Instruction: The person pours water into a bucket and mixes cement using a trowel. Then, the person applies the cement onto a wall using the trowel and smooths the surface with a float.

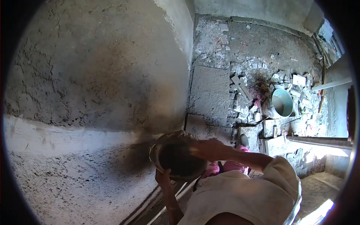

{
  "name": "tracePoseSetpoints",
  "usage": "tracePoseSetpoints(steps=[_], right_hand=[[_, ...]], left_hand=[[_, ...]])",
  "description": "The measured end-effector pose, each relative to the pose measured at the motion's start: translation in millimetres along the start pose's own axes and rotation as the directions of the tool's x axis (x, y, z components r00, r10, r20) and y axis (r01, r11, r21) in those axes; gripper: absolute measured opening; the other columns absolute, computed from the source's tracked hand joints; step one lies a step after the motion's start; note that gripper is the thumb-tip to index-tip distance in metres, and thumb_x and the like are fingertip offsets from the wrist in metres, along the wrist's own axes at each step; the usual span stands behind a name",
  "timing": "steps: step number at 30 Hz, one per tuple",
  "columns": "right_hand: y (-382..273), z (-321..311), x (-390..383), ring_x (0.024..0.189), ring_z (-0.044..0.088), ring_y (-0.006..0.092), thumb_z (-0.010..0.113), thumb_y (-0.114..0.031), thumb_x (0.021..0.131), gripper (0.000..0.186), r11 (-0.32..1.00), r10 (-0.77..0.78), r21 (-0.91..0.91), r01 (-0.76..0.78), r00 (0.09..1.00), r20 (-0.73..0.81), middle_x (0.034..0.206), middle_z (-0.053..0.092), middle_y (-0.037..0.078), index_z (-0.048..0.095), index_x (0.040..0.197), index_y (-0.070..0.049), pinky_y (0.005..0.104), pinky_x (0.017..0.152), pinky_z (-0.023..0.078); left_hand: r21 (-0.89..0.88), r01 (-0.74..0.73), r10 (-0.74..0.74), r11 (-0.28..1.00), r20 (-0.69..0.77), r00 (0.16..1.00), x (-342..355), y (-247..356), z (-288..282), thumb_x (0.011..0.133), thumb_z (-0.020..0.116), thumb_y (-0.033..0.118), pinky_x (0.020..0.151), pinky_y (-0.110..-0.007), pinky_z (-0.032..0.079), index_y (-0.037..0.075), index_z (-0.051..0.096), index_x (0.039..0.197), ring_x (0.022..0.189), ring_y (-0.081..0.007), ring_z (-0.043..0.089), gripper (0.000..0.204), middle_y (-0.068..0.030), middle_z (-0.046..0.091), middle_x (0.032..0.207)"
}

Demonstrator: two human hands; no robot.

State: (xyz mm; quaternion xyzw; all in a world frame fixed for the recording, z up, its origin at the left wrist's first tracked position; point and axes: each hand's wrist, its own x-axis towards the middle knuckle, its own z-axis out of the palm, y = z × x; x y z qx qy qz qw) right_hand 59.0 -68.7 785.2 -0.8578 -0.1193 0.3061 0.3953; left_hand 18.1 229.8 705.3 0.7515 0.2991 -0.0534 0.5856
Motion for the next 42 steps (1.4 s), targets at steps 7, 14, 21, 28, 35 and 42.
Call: tracePoseSetpoints(steps=[7,14,21,28,35,42], right_hand=[[157.4,87.3,-3.1,0.074,0.067,0.0357,0.039,-0.038,0.096,0.04,0.974,0.061,-0.201,-0.104,0.976,-0.208,0.082,0.067,0.016,0.055,0.115,-0.007,0.0493,0.064,0.054],[226.2,46.5,-39.5,0.057,0.058,0.0136,0.042,-0.052,0.096,0.048,0.911,0.039,0.352,-0.216,0.893,0.448,0.076,0.061,0.005,0.054,0.121,-0.013,0.0308,0.049,0.049],[242.9,10.9,-123.1,0.053,0.054,0.0092,0.051,-0.041,0.096,0.037,0.425,-0.006,0.837,-0.344,0.924,0.383,0.074,0.055,0.0,0.054,0.119,-0.011,0.0214,0.044,0.044],[164.6,-21.9,-162.1,0.051,0.053,0.011,0.055,-0.025,0.094,0.025,0.183,0.493,0.83,0.527,0.681,-0.541,0.075,0.055,0.003,0.053,0.112,-0.008,0.0221,0.044,0.044],[86.9,-77.6,-24.0,0.057,0.048,0.0067,0.06,-0.01,0.09,0.03,0.712,0.52,0.203,0.672,-0.31,-0.796,0.079,0.051,0.003,0.043,0.114,-0.007,0.0194,0.046,0.042],[-172.9,19.1,154.7,0.084,0.058,0.0188,0.047,-0.031,0.096,0.035,0.767,0.149,0.42,0.485,0.503,-0.851,0.097,0.055,0.011,0.045,0.117,-0.004,0.0307,0.066,0.05]], left_hand=[[0.253,-0.165,0.137,0.953,0.125,0.983,-51.8,35.0,76.4,0.073,0.066,0.005,0.061,-0.028,0.043,0.003,0.06,0.119,0.069,-0.0115,0.052,0.047,0.0002,0.058,0.078],[0.179,-0.169,0.146,0.969,0.136,0.98,-93.3,41.9,153.0,0.074,0.066,0.006,0.058,-0.027,0.042,0.004,0.059,0.122,0.065,-0.0074,0.047,0.049,0.0008,0.057,0.078],[0.022,0.024,-0.028,0.999,0.202,0.979,-75.3,7.0,190.3,0.072,0.069,0.003,0.06,-0.028,0.046,0.008,0.061,0.114,0.069,-0.0128,0.055,0.043,-0.0005,0.058,0.083],[-0.243,0.179,-0.124,0.953,0.223,0.967,-68.4,-10.6,175.4,0.074,0.07,0.005,0.036,-0.027,0.038,0.011,0.06,0.107,0.057,-0.0134,0.055,0.035,-0.002,0.057,0.076],[0.026,-0.07,0.063,0.997,0.206,0.977,-52.1,-21.6,77.0,0.074,0.067,0.003,0.059,-0.03,0.043,0.002,0.061,0.103,0.062,-0.0127,0.053,0.03,-0.0011,0.056,0.075],[0.423,-0.083,-0.001,0.903,0.194,0.981,-39.8,-4.6,-4.0,0.075,0.07,0.014,0.061,-0.031,0.042,0.0,0.061,0.103,0.069,-0.0108,0.052,0.032,-0.006,0.059,0.079]])
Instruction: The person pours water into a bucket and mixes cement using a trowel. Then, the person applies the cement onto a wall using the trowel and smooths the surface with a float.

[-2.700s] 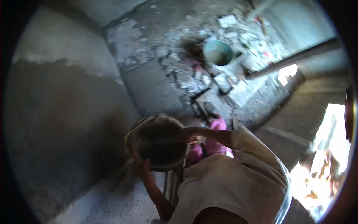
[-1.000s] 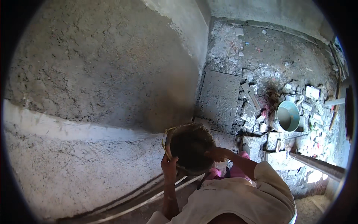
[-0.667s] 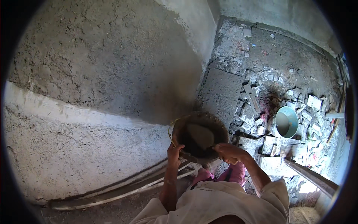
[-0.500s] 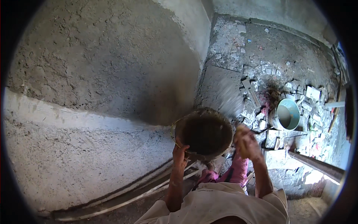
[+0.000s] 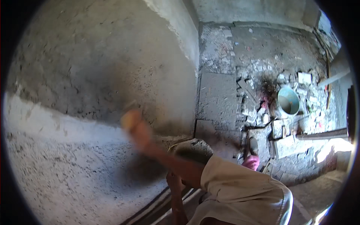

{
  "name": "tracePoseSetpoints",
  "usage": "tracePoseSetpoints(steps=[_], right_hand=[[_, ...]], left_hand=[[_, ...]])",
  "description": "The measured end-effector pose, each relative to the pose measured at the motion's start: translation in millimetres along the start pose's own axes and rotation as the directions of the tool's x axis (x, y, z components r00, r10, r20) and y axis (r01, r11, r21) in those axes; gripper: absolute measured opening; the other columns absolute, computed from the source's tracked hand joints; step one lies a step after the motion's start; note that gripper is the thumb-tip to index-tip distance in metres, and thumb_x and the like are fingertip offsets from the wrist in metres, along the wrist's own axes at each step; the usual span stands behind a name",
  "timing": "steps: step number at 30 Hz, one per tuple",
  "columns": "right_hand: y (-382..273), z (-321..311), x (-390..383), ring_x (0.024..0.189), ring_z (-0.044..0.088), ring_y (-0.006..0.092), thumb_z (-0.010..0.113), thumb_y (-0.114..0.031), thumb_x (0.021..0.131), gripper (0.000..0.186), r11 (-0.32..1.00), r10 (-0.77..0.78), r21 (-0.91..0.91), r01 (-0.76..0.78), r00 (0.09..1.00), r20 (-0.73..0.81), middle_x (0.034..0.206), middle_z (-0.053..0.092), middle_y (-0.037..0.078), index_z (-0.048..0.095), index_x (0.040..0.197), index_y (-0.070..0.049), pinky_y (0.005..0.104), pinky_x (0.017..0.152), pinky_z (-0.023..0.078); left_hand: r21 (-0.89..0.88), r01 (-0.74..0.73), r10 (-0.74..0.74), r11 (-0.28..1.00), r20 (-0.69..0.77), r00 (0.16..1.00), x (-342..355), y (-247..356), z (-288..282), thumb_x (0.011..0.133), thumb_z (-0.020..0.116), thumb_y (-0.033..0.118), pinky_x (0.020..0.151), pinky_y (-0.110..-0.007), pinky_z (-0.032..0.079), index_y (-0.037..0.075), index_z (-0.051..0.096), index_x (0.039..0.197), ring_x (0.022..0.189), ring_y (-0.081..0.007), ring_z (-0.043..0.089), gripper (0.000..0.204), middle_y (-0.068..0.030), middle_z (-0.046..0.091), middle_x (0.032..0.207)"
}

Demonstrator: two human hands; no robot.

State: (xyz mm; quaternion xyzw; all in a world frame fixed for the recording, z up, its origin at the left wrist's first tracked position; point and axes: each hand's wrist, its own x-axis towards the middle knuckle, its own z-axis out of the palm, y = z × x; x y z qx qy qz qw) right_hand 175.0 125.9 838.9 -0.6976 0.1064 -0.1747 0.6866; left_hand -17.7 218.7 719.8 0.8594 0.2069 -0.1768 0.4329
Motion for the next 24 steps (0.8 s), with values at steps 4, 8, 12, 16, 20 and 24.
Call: tracePoseSetpoints(steps=[4,8,12,16,20,24], right_hand=[[-125.3,-32.0,-95.5,0.102,0.059,0.0269,0.055,-0.024,0.094,0.049,0.792,-0.277,0.589,-0.162,0.765,0.582,0.108,0.056,0.017,0.036,0.134,-0.005,0.0367,0.08,0.053],[-17.0,-137.5,-81.3,0.087,0.067,0.0277,0.064,-0.034,0.088,0.055,0.974,-0.213,0.189,0.122,0.773,0.598,0.116,0.06,0.011,0.043,0.135,-0.014,0.0364,0.076,0.056],[79.6,-236.5,-109.0,0.084,0.067,0.0328,0.057,-0.04,0.09,0.043,0.709,0.188,-0.611,0.351,0.742,0.644,0.109,0.064,0.015,0.051,0.126,-0.016,0.0437,0.069,0.055],[107.3,-248.0,-134.3,0.086,0.066,0.0365,0.053,-0.04,0.092,0.04,0.506,0.516,-0.812,0.29,0.653,0.555,0.105,0.064,0.021,0.05,0.124,-0.016,0.0477,0.071,0.053],[136.7,-246.5,-123.0,0.08,0.065,0.0392,0.049,-0.04,0.094,0.038,0.511,0.448,-0.832,0.216,0.759,0.472,0.089,0.064,0.021,0.05,0.121,-0.013,0.052,0.07,0.052],[172.4,-281.4,-106.5,0.064,0.065,0.0312,0.047,-0.038,0.096,0.034,0.74,0.575,-0.66,-0.13,0.632,0.52,0.068,0.061,0.013,0.056,0.109,-0.008,0.0476,0.06,0.053]], left_hand=[[-0.12,0.028,-0.04,0.992,-0.101,0.994,0.9,-57.6,-40.0,0.081,0.071,0.023,0.075,-0.03,0.045,0.0,0.057,0.116,0.089,-0.0137,0.057,0.044,-0.0061,0.062,0.101],[-0.259,-0.165,0.104,0.952,-0.233,0.967,5.2,-22.5,-38.0,0.072,0.07,0.016,0.059,-0.031,0.043,0.002,0.06,0.087,0.064,-0.0138,0.051,0.023,-0.0029,0.055,0.073],[-0.188,-0.059,0.027,0.98,-0.171,0.985,5.3,4.4,-49.1,0.073,0.068,0.013,0.054,-0.03,0.039,0.002,0.058,0.081,0.061,-0.0116,0.049,0.017,-0.0015,0.052,0.068],[-0.144,-0.125,0.098,0.982,-0.179,0.979,1.9,20.3,-31.6,0.073,0.066,0.011,0.053,-0.029,0.036,0.001,0.057,0.082,0.06,-0.0091,0.046,0.015,-0.0003,0.049,0.067],[-0.339,-0.245,0.194,0.908,-0.178,0.965,-10.0,56.1,7.3,0.073,0.066,0.007,0.056,-0.025,0.032,0.004,0.062,0.083,0.061,-0.0053,0.041,0.011,0.0053,0.046,0.067],[-0.477,-0.289,0.239,0.83,-0.164,0.957,-19.1,97.2,36.6,0.071,0.064,0.002,0.057,-0.025,0.031,0.004,0.065,0.089,0.062,-0.0049,0.039,0.018,0.0063,0.045,0.069]])
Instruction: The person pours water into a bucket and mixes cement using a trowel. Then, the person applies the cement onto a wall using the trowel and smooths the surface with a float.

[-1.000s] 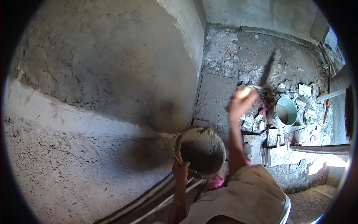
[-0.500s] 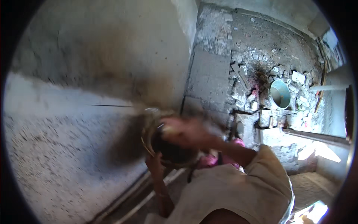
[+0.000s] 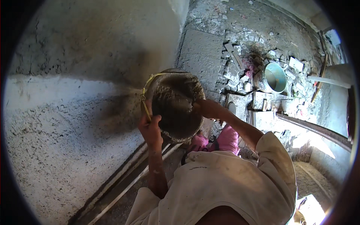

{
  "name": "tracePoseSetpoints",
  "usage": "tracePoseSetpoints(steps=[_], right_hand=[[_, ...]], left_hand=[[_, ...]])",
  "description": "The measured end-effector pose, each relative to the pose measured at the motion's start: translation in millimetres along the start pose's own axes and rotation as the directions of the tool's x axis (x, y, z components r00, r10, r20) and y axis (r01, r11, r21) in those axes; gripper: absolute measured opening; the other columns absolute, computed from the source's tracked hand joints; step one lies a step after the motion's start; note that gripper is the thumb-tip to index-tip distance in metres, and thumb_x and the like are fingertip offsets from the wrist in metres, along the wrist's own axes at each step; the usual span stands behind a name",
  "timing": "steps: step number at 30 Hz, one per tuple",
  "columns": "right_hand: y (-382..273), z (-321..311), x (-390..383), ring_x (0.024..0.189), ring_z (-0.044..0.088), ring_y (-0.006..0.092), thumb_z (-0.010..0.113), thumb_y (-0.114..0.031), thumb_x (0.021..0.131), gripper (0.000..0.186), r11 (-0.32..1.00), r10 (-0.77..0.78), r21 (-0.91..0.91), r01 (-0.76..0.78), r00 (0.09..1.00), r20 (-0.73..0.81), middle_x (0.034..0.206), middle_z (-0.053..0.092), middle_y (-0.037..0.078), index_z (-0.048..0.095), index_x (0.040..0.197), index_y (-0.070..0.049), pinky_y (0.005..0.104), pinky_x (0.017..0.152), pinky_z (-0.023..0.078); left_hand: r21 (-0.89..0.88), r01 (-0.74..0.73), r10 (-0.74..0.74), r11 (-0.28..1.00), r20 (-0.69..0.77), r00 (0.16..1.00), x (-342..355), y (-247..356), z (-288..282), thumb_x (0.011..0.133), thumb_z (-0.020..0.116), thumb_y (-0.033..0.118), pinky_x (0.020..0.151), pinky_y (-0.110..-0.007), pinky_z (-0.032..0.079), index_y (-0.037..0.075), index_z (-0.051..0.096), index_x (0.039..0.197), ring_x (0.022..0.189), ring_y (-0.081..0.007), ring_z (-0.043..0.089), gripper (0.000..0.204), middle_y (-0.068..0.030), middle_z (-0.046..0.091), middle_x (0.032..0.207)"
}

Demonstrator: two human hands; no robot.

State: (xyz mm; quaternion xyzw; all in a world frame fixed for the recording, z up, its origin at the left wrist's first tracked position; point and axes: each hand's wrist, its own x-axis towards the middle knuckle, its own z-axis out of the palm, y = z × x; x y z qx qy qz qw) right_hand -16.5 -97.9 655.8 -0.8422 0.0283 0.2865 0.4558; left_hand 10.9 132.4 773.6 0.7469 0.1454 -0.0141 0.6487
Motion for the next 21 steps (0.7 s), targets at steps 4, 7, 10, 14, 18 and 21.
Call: tracePoseSetpoints(steps=[4,7,10,14,18,21], right_hand=[[45.7,7.8,-10.7,0.054,0.06,0.0182,0.048,-0.037,0.096,0.031,0.896,0.106,0.383,-0.226,0.945,0.309,0.063,0.056,0.005,0.058,0.099,-0.008,0.0357,0.049,0.051],[33.2,23.8,-30.3,0.047,0.05,0.0096,0.045,-0.036,0.098,0.029,0.846,0.098,0.471,-0.252,0.94,0.327,0.063,0.051,-0.001,0.055,0.097,-0.008,0.0235,0.04,0.043],[28.4,18.2,-62.8,0.048,0.049,0.0085,0.044,-0.04,0.098,0.032,0.744,0.133,0.612,-0.268,0.957,0.256,0.062,0.049,-0.001,0.053,0.096,-0.009,0.0237,0.041,0.043],[6.5,27.5,-70.3,0.044,0.047,0.0101,0.046,-0.043,0.097,0.035,0.736,0.148,0.651,-0.185,0.983,0.112,0.059,0.048,0.001,0.051,0.089,-0.01,0.0266,0.038,0.042],[-47.4,13.3,-92.5,0.048,0.049,0.0116,0.045,-0.04,0.097,0.033,0.568,0.063,0.822,-0.045,0.998,0.011,0.065,0.051,0.003,0.052,0.104,-0.008,0.0266,0.04,0.042],[-61.7,6.3,-97.2,0.05,0.055,0.0133,0.044,-0.024,0.094,0.035,0.123,0.114,0.955,0.27,0.952,-0.284,0.077,0.056,0.008,0.045,0.125,-0.007,0.0238,0.043,0.047]], left_hand=[[-0.066,-0.051,0.055,0.996,0.053,0.997,10.1,-30.5,11.9,0.069,0.063,0.0,0.057,-0.024,0.032,0.003,0.066,0.093,0.064,-0.0052,0.041,0.025,0.0067,0.045,0.069],[-0.083,-0.029,0.033,0.996,0.042,0.999,8.9,-34.7,10.3,0.067,0.063,-0.001,0.058,-0.025,0.035,0.003,0.065,0.094,0.064,-0.0066,0.044,0.027,0.0059,0.047,0.07],[-0.088,0.067,-0.063,0.994,0.043,0.997,18.4,-43.3,9.2,0.067,0.06,-0.003,0.065,-0.025,0.041,0.001,0.064,0.105,0.074,-0.0104,0.053,0.038,0.0003,0.057,0.082],[-0.244,0.118,-0.122,0.963,-0.003,0.992,13.7,-24.7,23.9,0.067,0.06,-0.002,0.059,-0.027,0.041,0.002,0.065,0.1,0.062,-0.011,0.049,0.033,0.0027,0.052,0.069],[-0.175,0.15,-0.156,0.973,-0.021,0.987,33.4,-31.8,-5.1,0.065,0.064,0.0,0.067,-0.028,0.042,0.004,0.063,0.102,0.075,-0.0139,0.053,0.037,-0.001,0.056,0.082],[-0.162,0.186,-0.198,0.969,-0.062,0.978,31.5,-22.1,-14.0,0.065,0.064,0.004,0.068,-0.031,0.041,0.005,0.062,0.099,0.074,-0.0159,0.052,0.035,-0.0016,0.055,0.081]])
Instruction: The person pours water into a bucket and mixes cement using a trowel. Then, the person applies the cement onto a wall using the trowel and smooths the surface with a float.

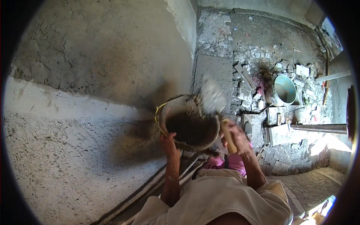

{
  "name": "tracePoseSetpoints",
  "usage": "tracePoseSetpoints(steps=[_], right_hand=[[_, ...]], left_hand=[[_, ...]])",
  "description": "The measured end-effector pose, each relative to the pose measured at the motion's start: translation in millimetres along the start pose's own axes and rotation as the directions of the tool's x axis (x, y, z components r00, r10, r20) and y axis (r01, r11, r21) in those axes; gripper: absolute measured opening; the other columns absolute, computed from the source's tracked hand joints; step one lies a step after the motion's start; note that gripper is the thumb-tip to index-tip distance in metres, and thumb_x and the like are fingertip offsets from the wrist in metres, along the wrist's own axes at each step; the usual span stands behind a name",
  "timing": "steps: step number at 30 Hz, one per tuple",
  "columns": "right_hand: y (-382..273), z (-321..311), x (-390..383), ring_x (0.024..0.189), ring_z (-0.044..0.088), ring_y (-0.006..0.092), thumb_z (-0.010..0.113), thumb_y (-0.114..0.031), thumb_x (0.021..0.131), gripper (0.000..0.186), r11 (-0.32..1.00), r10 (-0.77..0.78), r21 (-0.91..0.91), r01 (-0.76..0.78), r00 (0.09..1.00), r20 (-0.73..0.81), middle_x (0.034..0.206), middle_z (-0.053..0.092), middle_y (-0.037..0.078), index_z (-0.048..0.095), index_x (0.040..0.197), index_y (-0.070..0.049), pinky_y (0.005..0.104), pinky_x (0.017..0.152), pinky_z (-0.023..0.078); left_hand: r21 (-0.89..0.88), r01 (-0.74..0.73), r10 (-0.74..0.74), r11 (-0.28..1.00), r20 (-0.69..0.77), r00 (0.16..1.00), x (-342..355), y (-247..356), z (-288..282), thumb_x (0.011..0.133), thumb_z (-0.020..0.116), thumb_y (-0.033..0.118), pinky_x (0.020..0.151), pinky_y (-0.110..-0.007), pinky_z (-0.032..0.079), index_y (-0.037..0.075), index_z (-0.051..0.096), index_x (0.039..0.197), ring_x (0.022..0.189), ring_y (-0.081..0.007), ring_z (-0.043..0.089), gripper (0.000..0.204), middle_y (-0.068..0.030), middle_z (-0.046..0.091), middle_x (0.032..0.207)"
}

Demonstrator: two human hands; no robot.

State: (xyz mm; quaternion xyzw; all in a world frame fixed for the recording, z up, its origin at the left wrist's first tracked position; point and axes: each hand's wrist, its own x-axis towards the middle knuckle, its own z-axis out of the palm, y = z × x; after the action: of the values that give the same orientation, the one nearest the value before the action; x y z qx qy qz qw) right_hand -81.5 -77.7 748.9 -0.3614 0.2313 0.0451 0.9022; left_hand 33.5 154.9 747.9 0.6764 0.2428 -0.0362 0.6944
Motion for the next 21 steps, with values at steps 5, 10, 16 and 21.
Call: tracePoseSetpoints(steps=[5,10,16,21], right_hand=[[-62.3,68.1,33.3,0.054,0.054,0.0104,0.054,-0.016,0.095,0.028,0.739,-0.673,-0.293,0.607,0.685,-0.279,0.08,0.056,0.005,0.043,0.119,-0.008,0.022,0.045,0.044],[-36.2,117.6,164.8,0.06,0.051,0.0095,0.053,-0.011,0.093,0.026,0.449,-0.857,-0.476,0.756,0.215,-0.468,0.091,0.051,0.007,0.039,0.116,-0.007,0.0208,0.046,0.044],[78.7,344.3,116.2,0.078,0.056,0.0183,0.057,-0.028,0.093,0.032,0.624,-0.606,-0.379,0.683,0.73,0.317,0.096,0.055,0.009,0.047,0.114,-0.006,0.0329,0.068,0.049],[8.2,291.9,17.6,0.082,0.066,0.0267,0.062,-0.015,0.089,0.044,0.503,-0.756,0.108,0.858,0.376,0.536,0.094,0.061,0.011,0.044,0.129,-0.008,0.0362,0.069,0.055]], left_hand=[[0.155,-0.085,0.103,0.984,-0.112,0.988,6.7,-24.0,-67.5,0.067,0.065,0.007,0.061,-0.031,0.039,0.002,0.062,0.093,0.064,-0.0142,0.045,0.026,0.0003,0.048,0.072],[0.464,-0.203,0.267,0.862,-0.076,0.961,-7.5,-35.9,-115.0,0.07,0.06,0.007,0.063,-0.033,0.041,-0.004,0.062,0.099,0.066,-0.0162,0.047,0.031,-0.0074,0.056,0.076],[0.532,-0.399,0.491,0.747,-0.037,0.87,-13.5,-70.0,-162.3,0.07,0.057,0.002,0.063,-0.03,0.043,-0.003,0.063,0.105,0.07,-0.0135,0.051,0.036,-0.0046,0.061,0.085],[0.179,-0.241,0.27,0.954,-0.161,0.949,-35.7,-29.6,-137.5,0.07,0.059,0.0,0.064,-0.027,0.043,-0.001,0.064,0.099,0.072,-0.0113,0.051,0.03,-0.0017,0.059,0.084]])
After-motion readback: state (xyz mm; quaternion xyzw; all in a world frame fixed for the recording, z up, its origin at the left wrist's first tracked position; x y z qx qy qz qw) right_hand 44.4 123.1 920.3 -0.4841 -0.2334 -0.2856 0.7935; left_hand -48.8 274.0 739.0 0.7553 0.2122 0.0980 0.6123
